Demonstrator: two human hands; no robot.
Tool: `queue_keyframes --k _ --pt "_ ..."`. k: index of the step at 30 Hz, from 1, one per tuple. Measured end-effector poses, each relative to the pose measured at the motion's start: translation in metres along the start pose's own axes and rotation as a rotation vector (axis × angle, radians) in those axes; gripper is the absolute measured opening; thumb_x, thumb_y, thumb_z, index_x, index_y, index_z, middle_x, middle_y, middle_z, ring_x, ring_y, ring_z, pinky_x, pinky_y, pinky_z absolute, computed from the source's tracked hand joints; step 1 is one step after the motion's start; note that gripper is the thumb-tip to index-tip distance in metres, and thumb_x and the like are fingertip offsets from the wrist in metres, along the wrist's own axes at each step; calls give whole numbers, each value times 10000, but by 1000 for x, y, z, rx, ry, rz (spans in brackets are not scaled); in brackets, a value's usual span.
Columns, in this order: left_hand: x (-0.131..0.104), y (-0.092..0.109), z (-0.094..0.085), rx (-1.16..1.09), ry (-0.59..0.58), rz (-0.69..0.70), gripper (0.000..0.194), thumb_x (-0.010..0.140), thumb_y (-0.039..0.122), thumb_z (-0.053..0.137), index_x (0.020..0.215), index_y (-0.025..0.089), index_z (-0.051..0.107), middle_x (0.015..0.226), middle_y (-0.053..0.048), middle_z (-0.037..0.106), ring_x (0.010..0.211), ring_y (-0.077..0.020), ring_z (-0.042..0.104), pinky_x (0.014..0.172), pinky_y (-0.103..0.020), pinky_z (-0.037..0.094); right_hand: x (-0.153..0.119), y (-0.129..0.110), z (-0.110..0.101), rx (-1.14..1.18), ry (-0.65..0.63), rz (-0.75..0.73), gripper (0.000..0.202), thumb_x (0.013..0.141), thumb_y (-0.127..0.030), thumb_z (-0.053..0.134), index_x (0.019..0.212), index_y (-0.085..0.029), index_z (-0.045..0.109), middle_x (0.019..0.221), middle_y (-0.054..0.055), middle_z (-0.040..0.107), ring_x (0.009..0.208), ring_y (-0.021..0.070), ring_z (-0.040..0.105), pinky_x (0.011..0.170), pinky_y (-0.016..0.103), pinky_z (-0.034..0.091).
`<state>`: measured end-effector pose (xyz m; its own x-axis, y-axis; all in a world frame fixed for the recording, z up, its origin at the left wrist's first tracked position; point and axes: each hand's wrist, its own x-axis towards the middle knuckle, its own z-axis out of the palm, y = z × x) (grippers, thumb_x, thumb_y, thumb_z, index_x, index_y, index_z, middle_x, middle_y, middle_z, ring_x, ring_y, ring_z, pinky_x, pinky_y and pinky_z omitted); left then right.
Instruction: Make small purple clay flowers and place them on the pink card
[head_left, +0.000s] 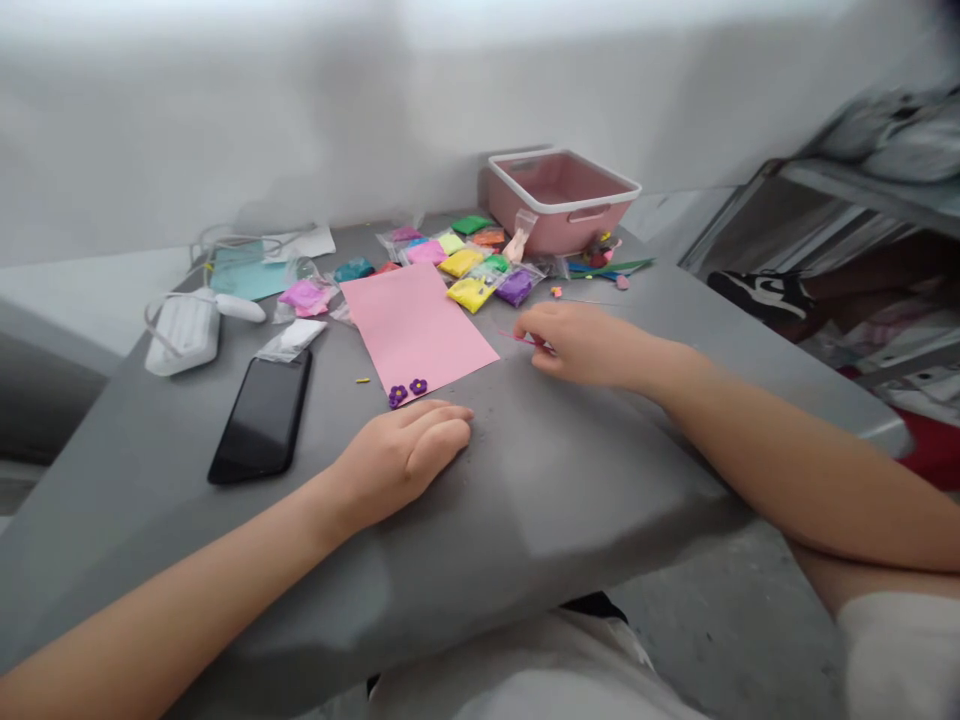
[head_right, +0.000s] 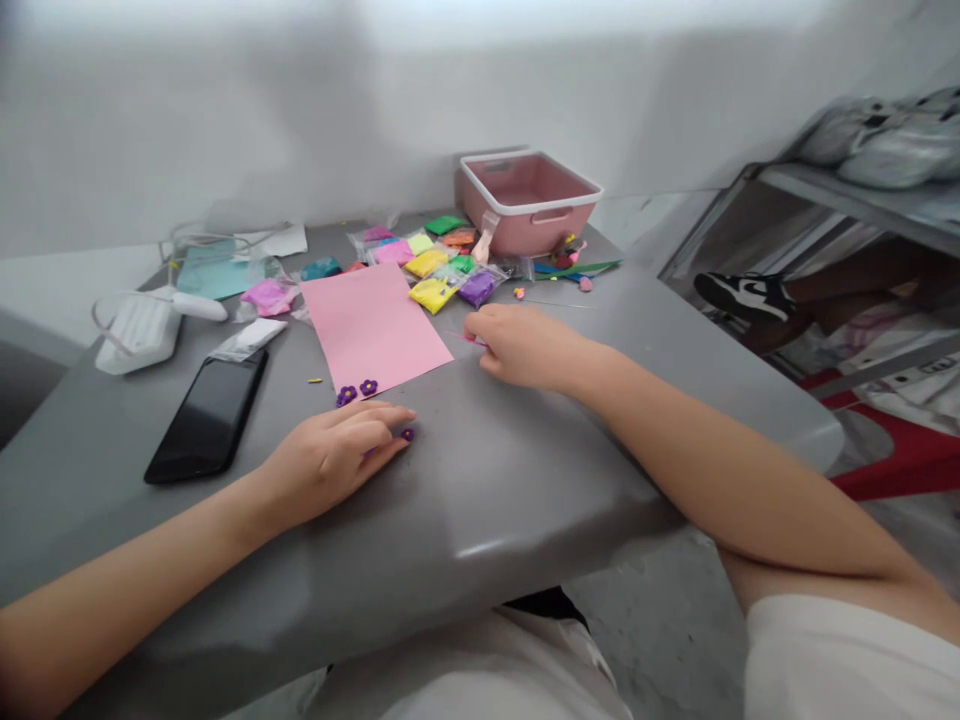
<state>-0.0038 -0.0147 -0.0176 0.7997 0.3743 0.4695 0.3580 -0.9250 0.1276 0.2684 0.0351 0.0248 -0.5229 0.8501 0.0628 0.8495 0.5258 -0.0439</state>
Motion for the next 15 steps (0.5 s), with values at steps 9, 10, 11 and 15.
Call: queue_keyframes --k 9,10,11,15 --pt "1 0 2 -110 56 -148 100 917 187 575 1015 193 596 947 -80 767 860 -192 742 758 -300 589 -1 5 4 95 246 -75 328 757 -98 483 1047 -132 633 938 100 659 782 195 580 693 286 410" --pt "1 0 3 -131 55 -169 104 917 210 588 1020 191 590 941 -83 769 859 -196 745 755 -305 592 -1 4 5 114 295 -90 309 760 -107 484 1027 -137 635 924 96 657 757 186 576 682 284 417" --pt "1 0 3 -157 51 -193 124 915 232 602 1030 190 582 948 -85 770 868 -200 747 761 -313 595 -1 4 5 131 343 -102 281 766 -118 487 1002 -145 637 909 89 653 735 177 571 673 282 425" --pt "1 1 3 -226 38 -261 205 901 262 633 1081 199 560 1012 -86 769 935 -215 745 818 -358 599 -2 -3 3 182 515 -113 163 802 -151 489 886 -202 619 838 54 640 747 170 581 716 297 467"
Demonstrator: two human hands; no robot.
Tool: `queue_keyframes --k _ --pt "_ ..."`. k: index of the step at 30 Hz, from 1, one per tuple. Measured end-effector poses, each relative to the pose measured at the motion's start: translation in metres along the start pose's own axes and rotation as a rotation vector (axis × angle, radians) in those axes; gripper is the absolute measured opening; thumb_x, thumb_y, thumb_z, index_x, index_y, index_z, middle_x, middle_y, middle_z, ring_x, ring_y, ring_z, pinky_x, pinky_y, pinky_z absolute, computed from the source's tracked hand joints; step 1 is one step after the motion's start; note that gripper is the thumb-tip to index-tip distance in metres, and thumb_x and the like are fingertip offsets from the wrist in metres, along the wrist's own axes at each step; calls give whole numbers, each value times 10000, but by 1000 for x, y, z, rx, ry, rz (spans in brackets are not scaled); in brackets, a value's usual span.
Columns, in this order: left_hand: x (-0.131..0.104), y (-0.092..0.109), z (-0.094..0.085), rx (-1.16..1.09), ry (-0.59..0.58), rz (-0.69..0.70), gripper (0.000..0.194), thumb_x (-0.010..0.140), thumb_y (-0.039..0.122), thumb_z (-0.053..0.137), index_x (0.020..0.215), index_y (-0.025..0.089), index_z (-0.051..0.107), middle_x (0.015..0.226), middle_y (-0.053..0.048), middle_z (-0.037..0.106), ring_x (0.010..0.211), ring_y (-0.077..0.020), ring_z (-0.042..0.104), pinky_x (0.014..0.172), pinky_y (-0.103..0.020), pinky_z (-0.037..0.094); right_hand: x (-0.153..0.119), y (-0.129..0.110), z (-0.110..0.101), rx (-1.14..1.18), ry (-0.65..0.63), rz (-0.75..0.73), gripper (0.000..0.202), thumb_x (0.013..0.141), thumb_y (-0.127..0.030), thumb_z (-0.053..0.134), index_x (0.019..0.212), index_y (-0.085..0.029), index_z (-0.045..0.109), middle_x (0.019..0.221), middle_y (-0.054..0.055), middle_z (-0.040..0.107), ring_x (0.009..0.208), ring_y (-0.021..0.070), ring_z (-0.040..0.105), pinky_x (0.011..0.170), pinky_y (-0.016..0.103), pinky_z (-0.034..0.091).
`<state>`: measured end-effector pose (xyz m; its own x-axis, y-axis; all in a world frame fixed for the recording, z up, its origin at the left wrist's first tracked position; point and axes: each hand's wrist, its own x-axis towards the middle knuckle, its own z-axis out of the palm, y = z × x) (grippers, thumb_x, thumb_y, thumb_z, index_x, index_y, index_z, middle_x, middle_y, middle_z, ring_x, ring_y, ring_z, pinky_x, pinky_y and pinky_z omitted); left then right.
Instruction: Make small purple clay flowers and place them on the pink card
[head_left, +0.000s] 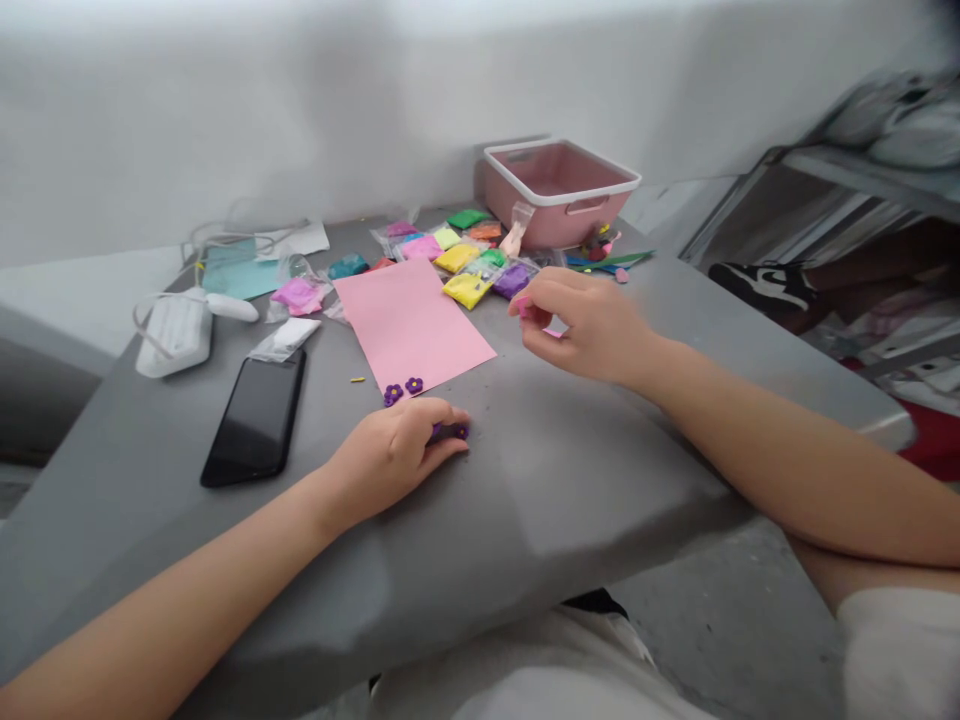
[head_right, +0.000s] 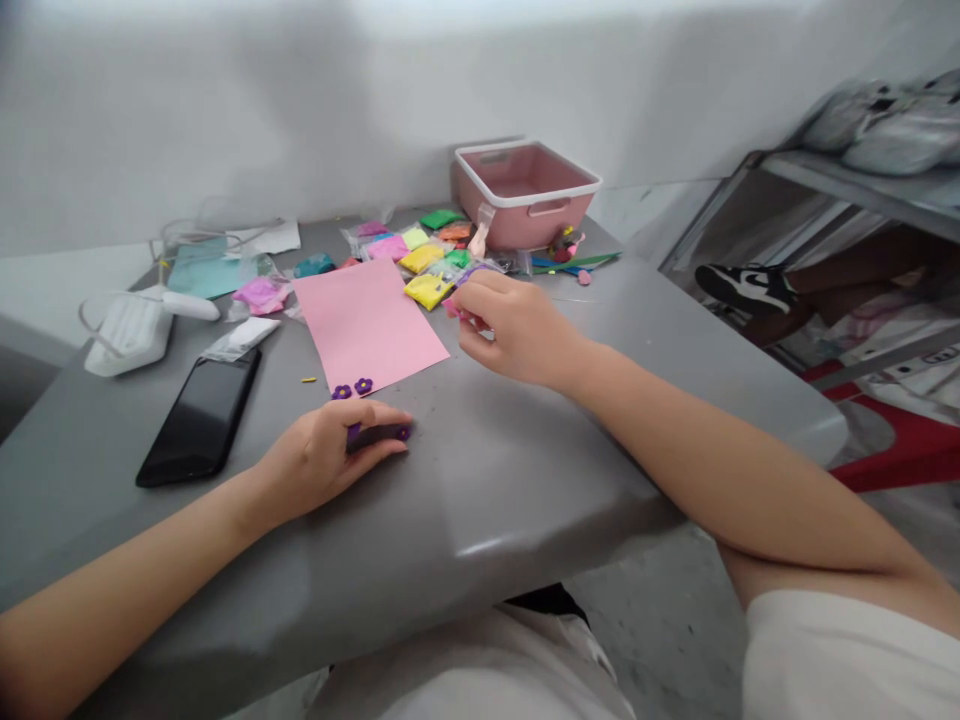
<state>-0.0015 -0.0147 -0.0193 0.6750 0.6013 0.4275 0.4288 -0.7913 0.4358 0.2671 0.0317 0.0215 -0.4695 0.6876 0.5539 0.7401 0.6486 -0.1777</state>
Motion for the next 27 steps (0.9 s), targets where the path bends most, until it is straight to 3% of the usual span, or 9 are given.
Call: queue_keyframes --k 7,13,18,23,27 --pt "3 3 1 6 -21 9 103 928 206 571 1019 182 611 949 -83 771 885 -201 747 793 -326 592 -1 -8 -2 59 169 -22 122 834 -187 497 813 -233 607 772 37 662 735 180 605 701 328 497" --pt "3 1 2 -95 28 -70 129 915 184 571 1000 225 481 956 -53 770 872 -189 748 767 -320 569 -1 -14 -2 118 225 8 151 890 -251 491 840 -262 632 871 56 709 850 210 646 801 375 525" --pt "11 0 -1 -474 99 -412 310 867 227 653 956 246 357 905 -42 786 822 -171 753 780 -317 572 -3 -22 5 223 233 -99 168 922 -255 449 859 -241 604 861 64 698 862 199 653 805 373 537" --pt "21 8 -15 -956 181 -827 465 749 263 798 932 232 371 791 -1 776 776 -168 757 671 -263 594 -8 -30 13 400 213 -264 134 948 -182 426 908 -205 553 890 70 669 884 162 640 791 329 543" --pt "22 15 -27 -1106 150 -988 424 744 239 815 922 211 431 812 -12 775 757 -156 761 633 -222 594 -11 -37 19 438 200 -325 116 939 -139 466 975 -187 566 908 65 638 890 148 622 797 300 537"
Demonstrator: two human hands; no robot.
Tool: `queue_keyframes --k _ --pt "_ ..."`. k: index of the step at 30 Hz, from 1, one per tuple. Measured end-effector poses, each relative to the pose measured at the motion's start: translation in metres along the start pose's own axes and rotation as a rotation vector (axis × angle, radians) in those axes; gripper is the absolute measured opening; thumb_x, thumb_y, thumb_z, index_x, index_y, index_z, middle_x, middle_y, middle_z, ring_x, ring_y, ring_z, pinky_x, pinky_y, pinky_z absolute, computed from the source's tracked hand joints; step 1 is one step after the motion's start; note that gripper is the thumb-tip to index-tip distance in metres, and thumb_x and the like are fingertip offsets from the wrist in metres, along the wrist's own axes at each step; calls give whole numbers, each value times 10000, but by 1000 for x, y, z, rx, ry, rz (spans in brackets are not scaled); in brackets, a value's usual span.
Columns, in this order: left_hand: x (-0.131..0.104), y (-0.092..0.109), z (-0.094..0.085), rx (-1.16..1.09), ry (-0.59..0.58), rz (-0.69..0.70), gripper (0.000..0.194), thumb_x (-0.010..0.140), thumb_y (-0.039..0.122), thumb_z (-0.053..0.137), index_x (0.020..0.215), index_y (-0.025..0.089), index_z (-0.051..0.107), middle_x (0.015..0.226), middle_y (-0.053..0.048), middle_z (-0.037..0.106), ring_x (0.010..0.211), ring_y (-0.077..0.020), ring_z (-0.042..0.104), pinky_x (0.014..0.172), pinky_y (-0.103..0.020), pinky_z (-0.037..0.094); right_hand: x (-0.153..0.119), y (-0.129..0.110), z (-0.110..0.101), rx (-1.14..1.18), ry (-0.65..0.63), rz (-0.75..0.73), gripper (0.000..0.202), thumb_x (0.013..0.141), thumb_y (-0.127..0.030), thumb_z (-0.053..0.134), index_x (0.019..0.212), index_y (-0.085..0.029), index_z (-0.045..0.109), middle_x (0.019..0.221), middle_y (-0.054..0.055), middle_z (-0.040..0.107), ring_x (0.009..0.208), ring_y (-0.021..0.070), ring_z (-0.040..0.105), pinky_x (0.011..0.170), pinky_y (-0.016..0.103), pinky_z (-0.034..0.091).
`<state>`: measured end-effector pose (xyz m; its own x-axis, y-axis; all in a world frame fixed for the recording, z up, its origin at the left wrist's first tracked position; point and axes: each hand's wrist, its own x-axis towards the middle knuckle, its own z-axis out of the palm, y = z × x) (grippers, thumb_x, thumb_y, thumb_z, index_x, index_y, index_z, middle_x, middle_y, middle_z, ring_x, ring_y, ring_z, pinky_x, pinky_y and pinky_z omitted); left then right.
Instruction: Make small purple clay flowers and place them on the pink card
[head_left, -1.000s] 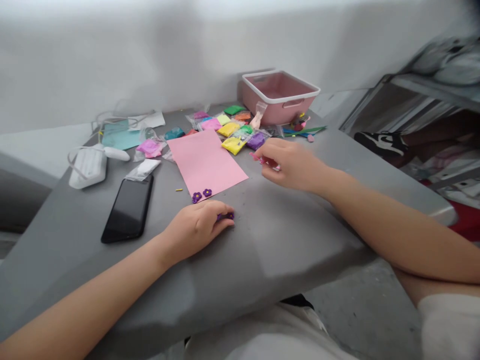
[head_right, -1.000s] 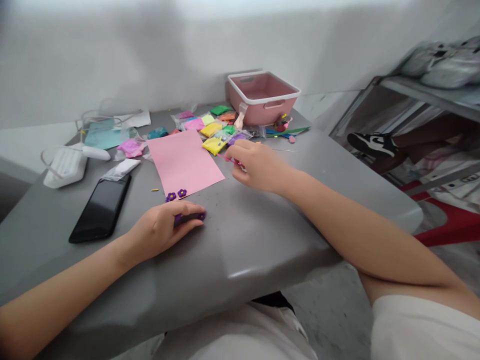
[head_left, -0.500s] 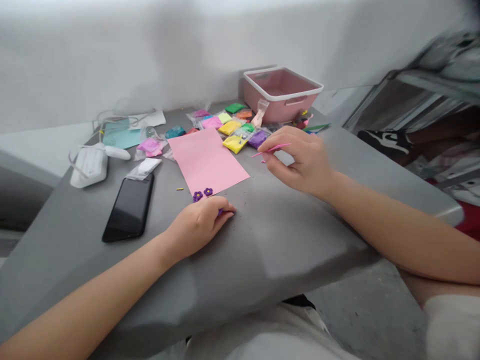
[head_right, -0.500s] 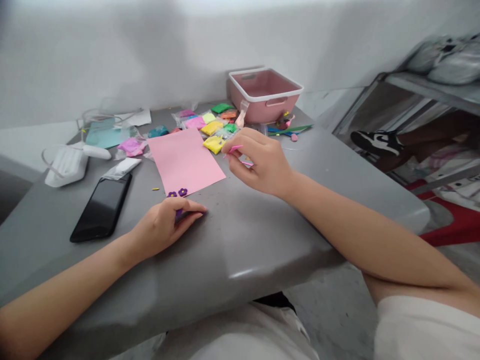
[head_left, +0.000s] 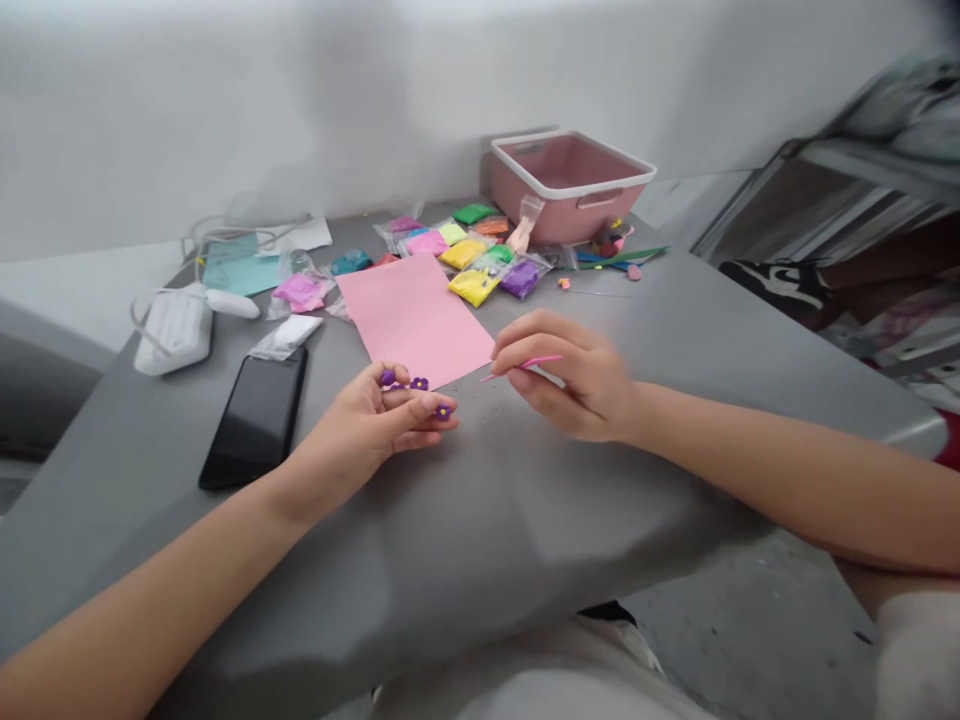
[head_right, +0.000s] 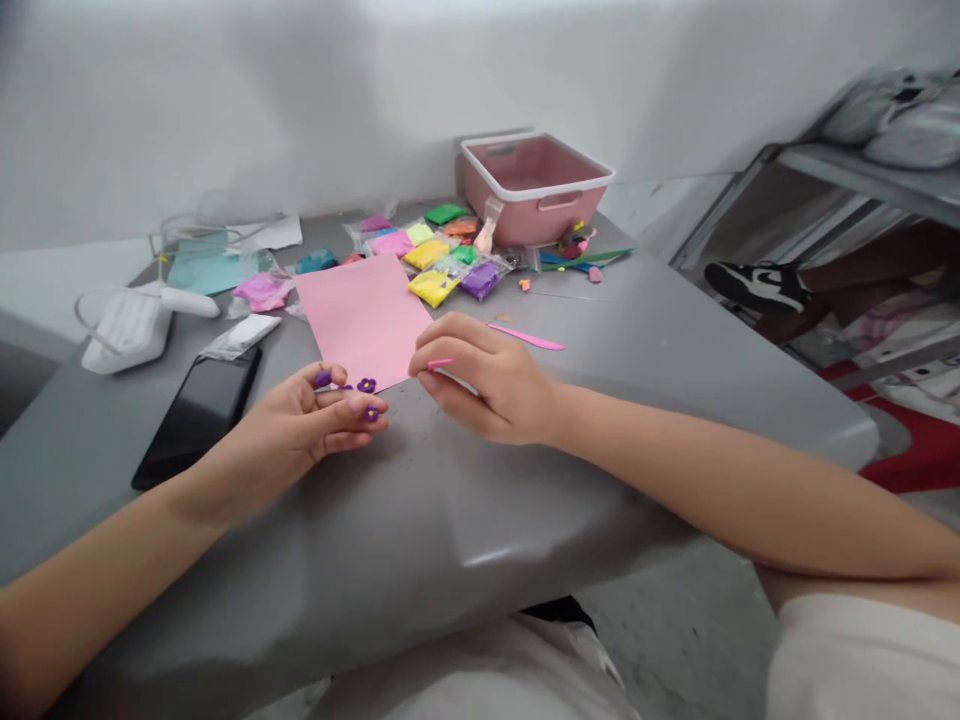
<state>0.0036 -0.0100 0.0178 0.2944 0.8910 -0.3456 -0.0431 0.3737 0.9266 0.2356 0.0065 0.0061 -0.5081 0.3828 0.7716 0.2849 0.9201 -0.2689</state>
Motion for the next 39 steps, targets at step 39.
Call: queue_keyframes --k 39 --pt "-7 -11 -2 60 -48 154 435 725 171 815 852 212 402 868 -3 768 862 -163 744 739 -240 557 39 62 -47 -36 400 202 148 937 -209 570 835 -182 674 845 52 673 656 99 595 638 276 481"
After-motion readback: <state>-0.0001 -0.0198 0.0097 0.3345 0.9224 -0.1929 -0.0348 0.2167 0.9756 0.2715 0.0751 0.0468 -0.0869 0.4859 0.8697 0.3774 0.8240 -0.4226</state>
